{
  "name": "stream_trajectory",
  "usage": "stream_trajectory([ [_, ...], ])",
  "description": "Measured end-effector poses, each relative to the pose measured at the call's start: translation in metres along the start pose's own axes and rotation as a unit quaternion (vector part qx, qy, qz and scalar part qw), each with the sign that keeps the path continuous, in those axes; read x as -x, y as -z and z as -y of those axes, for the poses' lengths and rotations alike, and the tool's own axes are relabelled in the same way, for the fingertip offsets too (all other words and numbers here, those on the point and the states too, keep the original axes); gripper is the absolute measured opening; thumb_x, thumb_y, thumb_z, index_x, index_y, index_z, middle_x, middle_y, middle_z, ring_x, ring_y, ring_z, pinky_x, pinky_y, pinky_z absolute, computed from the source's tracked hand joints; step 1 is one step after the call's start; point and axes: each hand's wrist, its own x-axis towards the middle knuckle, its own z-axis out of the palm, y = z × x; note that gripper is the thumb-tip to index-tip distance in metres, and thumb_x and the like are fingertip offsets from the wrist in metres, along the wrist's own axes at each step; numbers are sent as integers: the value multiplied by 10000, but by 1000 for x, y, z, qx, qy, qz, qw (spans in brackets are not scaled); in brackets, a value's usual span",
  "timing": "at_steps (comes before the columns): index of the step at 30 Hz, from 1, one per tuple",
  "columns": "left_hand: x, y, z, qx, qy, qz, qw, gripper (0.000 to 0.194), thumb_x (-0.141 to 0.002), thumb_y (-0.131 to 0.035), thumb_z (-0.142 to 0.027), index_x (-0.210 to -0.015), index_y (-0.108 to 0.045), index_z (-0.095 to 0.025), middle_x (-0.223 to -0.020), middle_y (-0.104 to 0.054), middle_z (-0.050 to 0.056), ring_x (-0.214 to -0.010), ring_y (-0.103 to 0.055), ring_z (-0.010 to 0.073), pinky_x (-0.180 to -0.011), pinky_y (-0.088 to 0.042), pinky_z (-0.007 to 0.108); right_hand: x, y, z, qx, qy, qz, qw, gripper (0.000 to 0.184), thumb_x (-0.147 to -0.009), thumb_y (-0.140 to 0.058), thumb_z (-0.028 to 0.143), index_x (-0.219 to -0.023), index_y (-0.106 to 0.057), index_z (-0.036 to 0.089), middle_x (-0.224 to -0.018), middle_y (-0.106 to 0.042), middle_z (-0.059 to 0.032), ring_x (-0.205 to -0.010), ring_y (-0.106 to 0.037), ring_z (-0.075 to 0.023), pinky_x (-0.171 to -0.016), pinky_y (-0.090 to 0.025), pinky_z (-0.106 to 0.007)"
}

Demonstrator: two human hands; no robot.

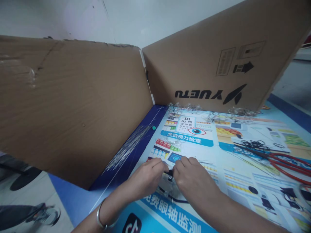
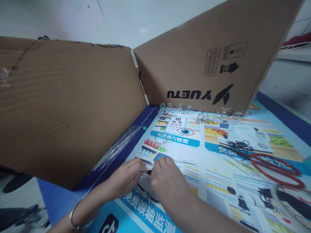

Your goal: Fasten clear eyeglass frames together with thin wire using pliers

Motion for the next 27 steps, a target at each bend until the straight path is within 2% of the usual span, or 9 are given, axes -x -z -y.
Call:
stream_trajectory([
  [13, 0, 3, -1, -15, 5, 10, 1000, 243, -817, -354, -25, -945, -494, -177, -862, -537, 44, -748, -523, 146, -659, -473, 263, 2, -6, -1, 15, 2, -12, 1000, 107, -677, -653, 116, -612, -589, 173, -605, -538, -21, -633, -457, -189, -603, -207, -340],
  [27, -1, 5, -3, 1, 20, 26, 999, 255, -803, -354, -9, -933, -486, -186, -881, -536, 40, -775, -521, 137, -700, -479, 246, 0, -2, -2, 16, 6, 1, 1000, 113, -702, -648, 116, -631, -581, 173, -611, -549, -21, -636, -459, -184, -602, -221, -338],
])
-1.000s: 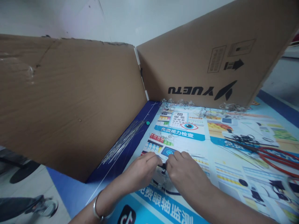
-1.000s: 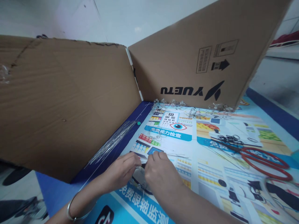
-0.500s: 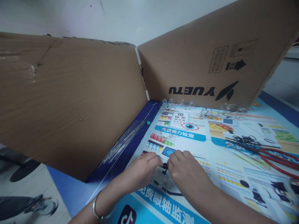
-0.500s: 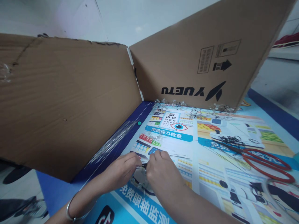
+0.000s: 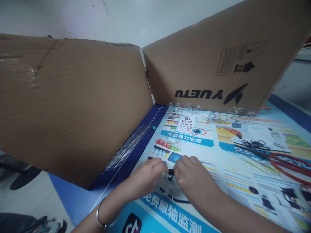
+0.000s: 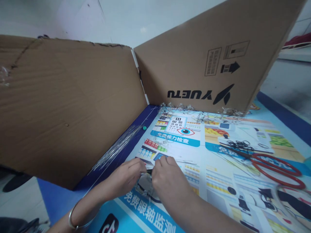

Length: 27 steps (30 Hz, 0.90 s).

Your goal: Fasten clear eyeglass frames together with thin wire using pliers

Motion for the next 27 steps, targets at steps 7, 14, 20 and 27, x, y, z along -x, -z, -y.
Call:
stream_trajectory([
  [7, 0, 0, -1, -1, -16, -6, 1000, 233, -813, -348, -27, -918, -493, -175, -857, -535, 47, -763, -525, 141, -689, -486, 257, 1, -3, 1, -7, -2, -4, 1000, 137, -702, -652, 112, -615, -571, 180, -607, -536, -15, -629, -464, -185, -598, -218, -341],
  [14, 0, 1, -1, 5, -27, -9, 1000, 240, -806, -353, -26, -934, -495, -171, -864, -537, 49, -763, -520, 142, -680, -481, 257, 1, -2, 1, -19, -6, -13, 1000, 148, -683, -653, 93, -604, -565, 182, -597, -537, -13, -626, -464, -178, -590, -218, -333],
  [20, 1, -1, 0, 1, -26, -11, 1000, 238, -812, -353, -25, -939, -490, -173, -868, -529, 50, -769, -515, 142, -686, -472, 254, 1, -3, 2, -19, -10, -26, 999, 160, -637, -663, 66, -578, -569, 182, -574, -534, -8, -611, -468, -181, -586, -219, -331],
  [27, 1, 0, 0, 1, -34, -5, 999, 233, -816, -349, -30, -938, -482, -177, -857, -517, 44, -752, -498, 141, -672, -467, 251, -1, -1, 1, -29, -11, -16, 999, 161, -632, -677, 70, -577, -576, 182, -583, -544, -11, -615, -474, -187, -580, -230, -331],
])
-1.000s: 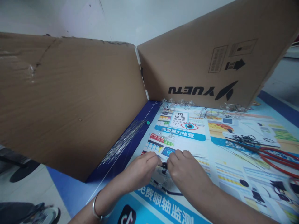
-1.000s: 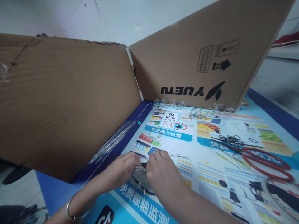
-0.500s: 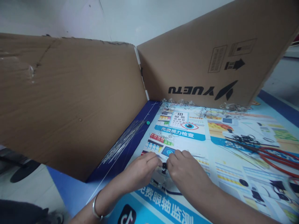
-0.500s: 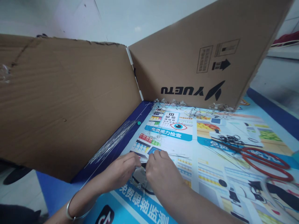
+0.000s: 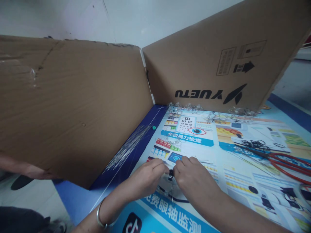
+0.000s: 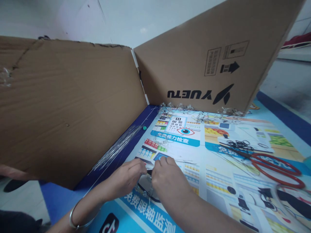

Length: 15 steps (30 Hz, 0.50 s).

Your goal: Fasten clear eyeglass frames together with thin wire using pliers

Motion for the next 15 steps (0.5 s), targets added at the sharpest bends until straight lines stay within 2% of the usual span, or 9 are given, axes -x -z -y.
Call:
stream_trajectory([
  [15, 0, -1, 0, 6, 2, -6, 1000, 224, -821, -365, -30, -944, -485, -174, -865, -527, 44, -762, -510, 139, -676, -470, 255, 2, 0, 1, -2, 0, -3, 1000, 162, -618, -675, 60, -568, -585, 185, -577, -539, -16, -606, -474, -195, -571, -244, -339],
])
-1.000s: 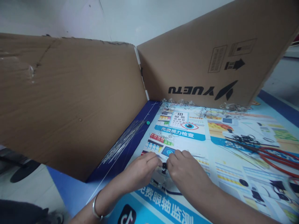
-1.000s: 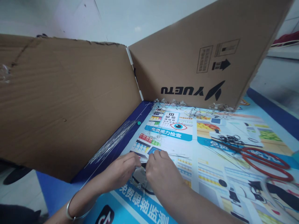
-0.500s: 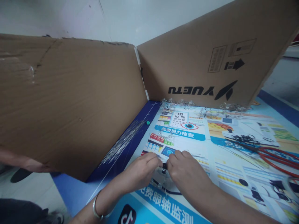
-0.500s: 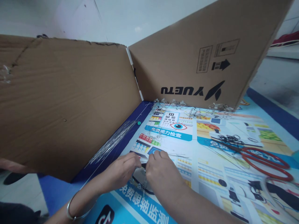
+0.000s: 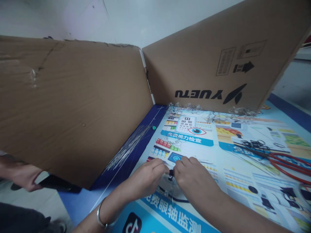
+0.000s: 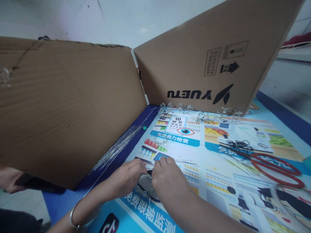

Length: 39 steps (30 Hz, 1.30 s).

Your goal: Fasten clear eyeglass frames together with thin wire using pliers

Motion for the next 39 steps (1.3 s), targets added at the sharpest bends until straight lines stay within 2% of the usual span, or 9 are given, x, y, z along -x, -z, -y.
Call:
stream_trajectory([
  [7, -1, -2, 1, -4, -1, -18, 1000, 210, -842, -348, -52, -943, -489, -169, -861, -544, 54, -773, -522, 146, -687, -472, 261, 0, -5, -1, -2, 8, 7, 1000, 143, -654, -686, 95, -596, -586, 180, -596, -545, -15, -623, -474, -190, -582, -232, -335],
  [12, -3, -4, 4, -16, 40, -40, 998, 176, -872, -365, -99, -941, -505, -179, -843, -570, 38, -753, -537, 142, -657, -463, 253, 5, 0, -11, 10, 6, 15, 1000, 95, -691, -662, 107, -678, -599, 178, -640, -553, -14, -645, -462, -189, -586, -221, -335],
  [16, -2, -5, 5, -29, 47, -53, 997, 166, -853, -423, -113, -971, -522, -177, -868, -613, 36, -775, -567, 151, -674, -468, 266, 21, 7, -16, -8, -10, 27, 1000, 120, -667, -659, 102, -678, -576, 188, -662, -548, -12, -658, -447, -193, -604, -221, -335],
  [21, -2, -2, 5, -47, 50, -65, 996, 155, -850, -462, -136, -951, -574, -170, -851, -650, 45, -775, -591, 174, -702, -480, 311, 45, 8, -13, -60, -27, 2, 998, 183, -591, -702, 148, -671, -551, 212, -648, -526, 5, -633, -417, -190, -593, -212, -328],
  [29, 2, -2, 8, -41, 76, -70, 994, 171, -840, -512, -148, -957, -630, -188, -874, -688, 36, -795, -631, 180, -707, -500, 314, 66, -9, -18, -48, -64, 30, 996, 148, -646, -676, 172, -738, -572, 222, -688, -560, -1, -679, -467, -207, -639, -259, -339],
  [33, 2, -3, 9, -34, 71, -80, 994, 164, -841, -511, -150, -933, -643, -182, -841, -684, 33, -771, -631, 159, -696, -504, 290, 69, -13, -15, -77, -57, 33, 995, 103, -706, -616, 176, -784, -564, 218, -715, -564, -2, -699, -483, -201, -663, -282, -340],
  [39, 0, 1, 6, -47, 53, -70, 995, 170, -837, -483, -146, -868, -648, -172, -736, -642, 29, -697, -600, 140, -638, -491, 265, 68, -1, -3, -191, -54, -8, 980, 165, -722, -589, 152, -870, -568, 220, -778, -587, -5, -741, -494, -191, -705, -316, -339],
])
